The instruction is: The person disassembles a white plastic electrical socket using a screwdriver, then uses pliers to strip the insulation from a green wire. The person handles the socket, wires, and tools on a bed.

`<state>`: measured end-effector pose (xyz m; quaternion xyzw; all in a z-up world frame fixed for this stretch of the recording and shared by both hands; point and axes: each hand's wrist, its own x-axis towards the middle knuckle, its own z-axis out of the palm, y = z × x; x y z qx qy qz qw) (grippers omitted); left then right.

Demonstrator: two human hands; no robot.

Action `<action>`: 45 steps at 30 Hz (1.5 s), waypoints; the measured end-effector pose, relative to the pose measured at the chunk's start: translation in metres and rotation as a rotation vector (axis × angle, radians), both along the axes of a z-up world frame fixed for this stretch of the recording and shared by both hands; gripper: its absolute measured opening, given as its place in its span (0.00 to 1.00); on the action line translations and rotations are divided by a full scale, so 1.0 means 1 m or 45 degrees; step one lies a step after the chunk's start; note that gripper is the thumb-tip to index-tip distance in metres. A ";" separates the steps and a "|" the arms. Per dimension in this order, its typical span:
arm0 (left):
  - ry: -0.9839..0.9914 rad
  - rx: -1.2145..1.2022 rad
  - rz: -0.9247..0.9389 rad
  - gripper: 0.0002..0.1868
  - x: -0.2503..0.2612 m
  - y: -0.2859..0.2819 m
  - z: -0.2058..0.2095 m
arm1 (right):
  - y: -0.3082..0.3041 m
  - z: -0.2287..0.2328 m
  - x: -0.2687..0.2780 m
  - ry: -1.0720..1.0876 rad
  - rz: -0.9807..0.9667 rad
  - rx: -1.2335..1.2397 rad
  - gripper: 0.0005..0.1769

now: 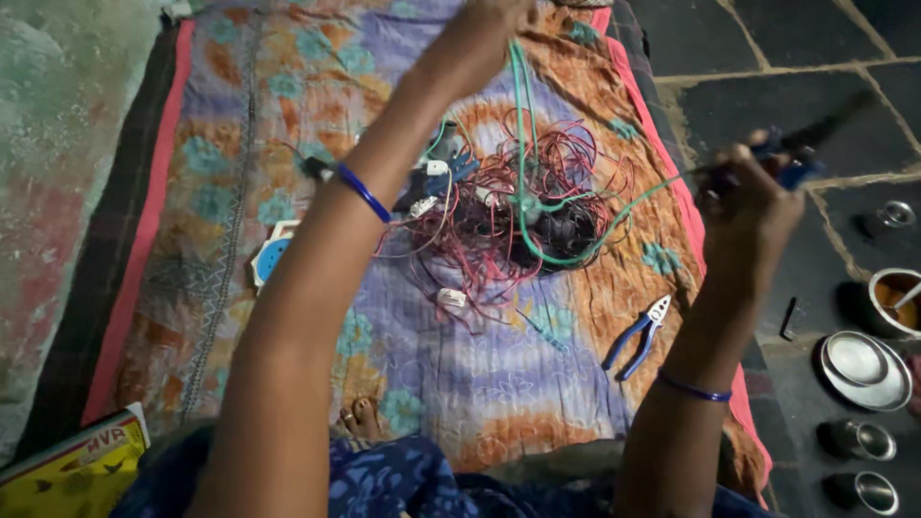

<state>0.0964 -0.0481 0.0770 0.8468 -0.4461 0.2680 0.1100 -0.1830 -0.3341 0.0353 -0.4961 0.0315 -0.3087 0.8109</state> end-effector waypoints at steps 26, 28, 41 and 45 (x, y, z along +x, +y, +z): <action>0.629 -0.540 0.488 0.08 0.060 0.101 -0.184 | 0.109 -0.033 0.067 0.287 0.174 -0.148 0.09; 0.708 -0.386 0.661 0.05 0.059 0.111 -0.232 | 0.099 -0.037 0.069 0.392 0.102 -0.279 0.08; 0.587 0.139 0.824 0.19 0.026 0.093 -0.301 | 0.148 -0.209 0.098 0.701 0.405 -1.176 0.10; 0.391 -0.038 0.860 0.06 0.031 0.098 -0.295 | 0.142 -0.225 0.095 0.945 0.531 -1.366 0.15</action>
